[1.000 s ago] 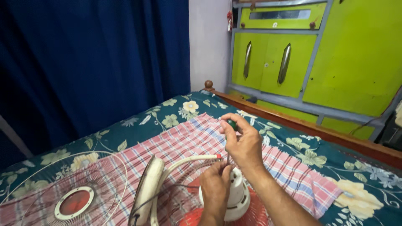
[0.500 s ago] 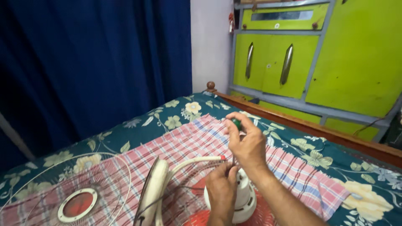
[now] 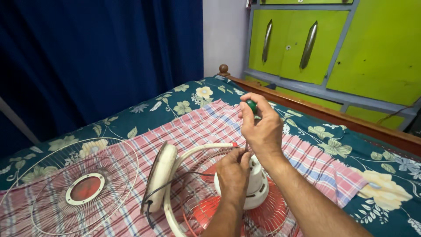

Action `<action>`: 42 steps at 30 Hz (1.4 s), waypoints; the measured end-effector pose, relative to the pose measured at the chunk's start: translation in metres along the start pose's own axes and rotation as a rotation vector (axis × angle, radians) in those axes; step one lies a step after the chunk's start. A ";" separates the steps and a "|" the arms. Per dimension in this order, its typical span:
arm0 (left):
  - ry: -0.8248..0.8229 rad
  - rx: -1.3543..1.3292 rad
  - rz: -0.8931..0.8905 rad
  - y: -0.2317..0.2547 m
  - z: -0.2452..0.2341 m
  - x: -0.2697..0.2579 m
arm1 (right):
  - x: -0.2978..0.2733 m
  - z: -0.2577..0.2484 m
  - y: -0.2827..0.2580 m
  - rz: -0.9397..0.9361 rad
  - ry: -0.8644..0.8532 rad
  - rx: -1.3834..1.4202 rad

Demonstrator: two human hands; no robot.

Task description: The person uses a screwdriver to tighten a screw on the central hub of a red table fan. The fan is placed on a bed with a floral sheet. The person rotates the fan to access the screw and secures it.

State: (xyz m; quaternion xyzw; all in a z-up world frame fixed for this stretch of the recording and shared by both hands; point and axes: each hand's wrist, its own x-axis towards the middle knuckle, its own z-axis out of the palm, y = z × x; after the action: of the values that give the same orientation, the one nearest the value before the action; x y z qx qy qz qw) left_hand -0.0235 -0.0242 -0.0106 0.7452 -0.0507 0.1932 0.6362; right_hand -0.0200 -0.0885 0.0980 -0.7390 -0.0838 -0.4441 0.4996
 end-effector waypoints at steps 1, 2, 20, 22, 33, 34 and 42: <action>0.003 0.001 0.000 -0.001 0.001 0.000 | 0.000 0.000 0.001 -0.008 0.003 0.005; 0.004 0.004 -0.002 -0.002 0.001 0.000 | -0.001 0.000 0.001 -0.012 0.007 0.009; 0.021 0.003 0.042 0.005 -0.002 -0.002 | -0.002 0.003 0.000 -0.029 0.000 -0.007; 0.014 -0.004 -0.022 0.005 -0.001 -0.002 | -0.002 0.004 0.000 -0.017 0.005 -0.010; 0.014 -0.012 0.032 0.005 -0.003 -0.002 | -0.002 0.002 0.004 -0.032 0.001 -0.002; -0.006 -0.007 -0.012 0.007 -0.004 -0.003 | -0.001 0.001 0.006 -0.037 -0.001 -0.009; 0.018 -0.031 0.029 -0.001 0.001 -0.004 | 0.000 -0.005 0.016 -0.037 -0.014 -0.020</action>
State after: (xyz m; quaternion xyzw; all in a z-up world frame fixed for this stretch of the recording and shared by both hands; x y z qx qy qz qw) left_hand -0.0263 -0.0254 -0.0134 0.7327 -0.0588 0.2086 0.6451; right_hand -0.0141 -0.1003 0.0880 -0.7453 -0.0963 -0.4489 0.4834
